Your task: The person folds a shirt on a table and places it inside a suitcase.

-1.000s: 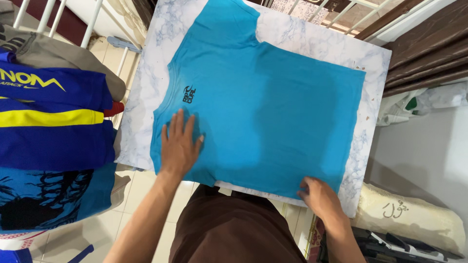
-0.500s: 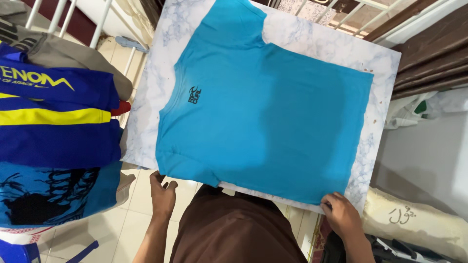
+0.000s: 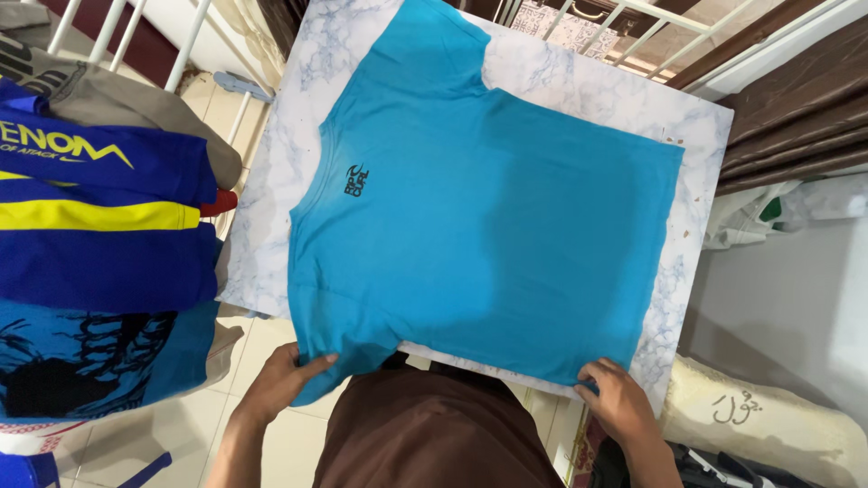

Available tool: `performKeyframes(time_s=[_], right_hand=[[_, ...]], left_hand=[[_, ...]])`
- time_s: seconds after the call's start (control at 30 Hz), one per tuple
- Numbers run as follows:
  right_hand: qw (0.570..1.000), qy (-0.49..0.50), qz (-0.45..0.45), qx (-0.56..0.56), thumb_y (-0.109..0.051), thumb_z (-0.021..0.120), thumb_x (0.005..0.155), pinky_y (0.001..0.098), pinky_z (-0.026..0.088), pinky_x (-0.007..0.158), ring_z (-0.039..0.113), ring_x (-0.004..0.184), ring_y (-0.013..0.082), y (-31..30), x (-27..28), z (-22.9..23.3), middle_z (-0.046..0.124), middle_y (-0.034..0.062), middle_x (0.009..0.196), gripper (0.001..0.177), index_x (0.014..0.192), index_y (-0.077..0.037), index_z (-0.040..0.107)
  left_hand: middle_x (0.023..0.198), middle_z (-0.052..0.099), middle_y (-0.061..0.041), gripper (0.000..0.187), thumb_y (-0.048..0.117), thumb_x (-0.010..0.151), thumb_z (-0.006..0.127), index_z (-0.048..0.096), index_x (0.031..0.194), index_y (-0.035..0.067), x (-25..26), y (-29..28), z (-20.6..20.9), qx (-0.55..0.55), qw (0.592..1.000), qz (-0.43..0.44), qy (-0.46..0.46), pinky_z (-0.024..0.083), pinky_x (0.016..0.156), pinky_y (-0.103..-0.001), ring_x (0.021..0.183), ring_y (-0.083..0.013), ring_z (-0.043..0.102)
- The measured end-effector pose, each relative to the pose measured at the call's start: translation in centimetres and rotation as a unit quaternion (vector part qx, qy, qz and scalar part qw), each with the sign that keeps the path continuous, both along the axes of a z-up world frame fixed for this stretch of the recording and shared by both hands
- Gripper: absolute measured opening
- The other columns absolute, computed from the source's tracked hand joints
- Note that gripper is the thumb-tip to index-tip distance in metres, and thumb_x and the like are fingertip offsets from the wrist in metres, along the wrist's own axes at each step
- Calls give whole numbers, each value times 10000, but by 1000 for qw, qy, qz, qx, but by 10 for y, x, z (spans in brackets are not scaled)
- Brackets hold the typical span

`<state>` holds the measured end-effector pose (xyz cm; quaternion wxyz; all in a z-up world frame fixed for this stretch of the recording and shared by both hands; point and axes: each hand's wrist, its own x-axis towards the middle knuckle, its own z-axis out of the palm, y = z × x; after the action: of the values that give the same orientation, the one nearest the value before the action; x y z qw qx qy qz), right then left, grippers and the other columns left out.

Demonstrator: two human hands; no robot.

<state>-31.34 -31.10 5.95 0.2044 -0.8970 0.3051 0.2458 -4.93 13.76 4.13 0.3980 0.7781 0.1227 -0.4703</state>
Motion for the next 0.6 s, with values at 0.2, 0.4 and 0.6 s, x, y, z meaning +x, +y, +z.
performKeyframes(time_s=[0.2, 0.4, 0.6], right_hand=[[1000, -12, -3, 13, -228, 771, 806, 373, 555, 880, 706, 1021, 244, -5, -4, -10, 729, 46, 1027, 227, 979, -97, 705], [999, -23, -31, 16, -248, 768, 791, 396, 552, 850, 705, 986, 280, -1, -5, 0, 712, 83, 1010, 241, 967, -88, 728], [996, -92, 5, -11, -238, 715, 823, 415, 536, 834, 675, 978, 324, -2, -13, -5, 712, 81, 942, 179, 906, -81, 731]], left_hand=[[1095, 766, -158, 505, 295, 883, 709, 663, 1222, -77, 16, -26, 15, -150, 975, 162, 14, 566, 874, -326, 965, -211, 723], [1140, 723, -161, 484, 177, 883, 712, 603, 1288, -64, 28, -47, 4, -185, 963, 184, -62, 556, 888, -341, 987, -225, 688], [1181, 708, -155, 513, 142, 886, 686, 534, 1335, -55, 31, -52, 21, -253, 919, 301, 26, 584, 926, -351, 1057, -258, 708]])
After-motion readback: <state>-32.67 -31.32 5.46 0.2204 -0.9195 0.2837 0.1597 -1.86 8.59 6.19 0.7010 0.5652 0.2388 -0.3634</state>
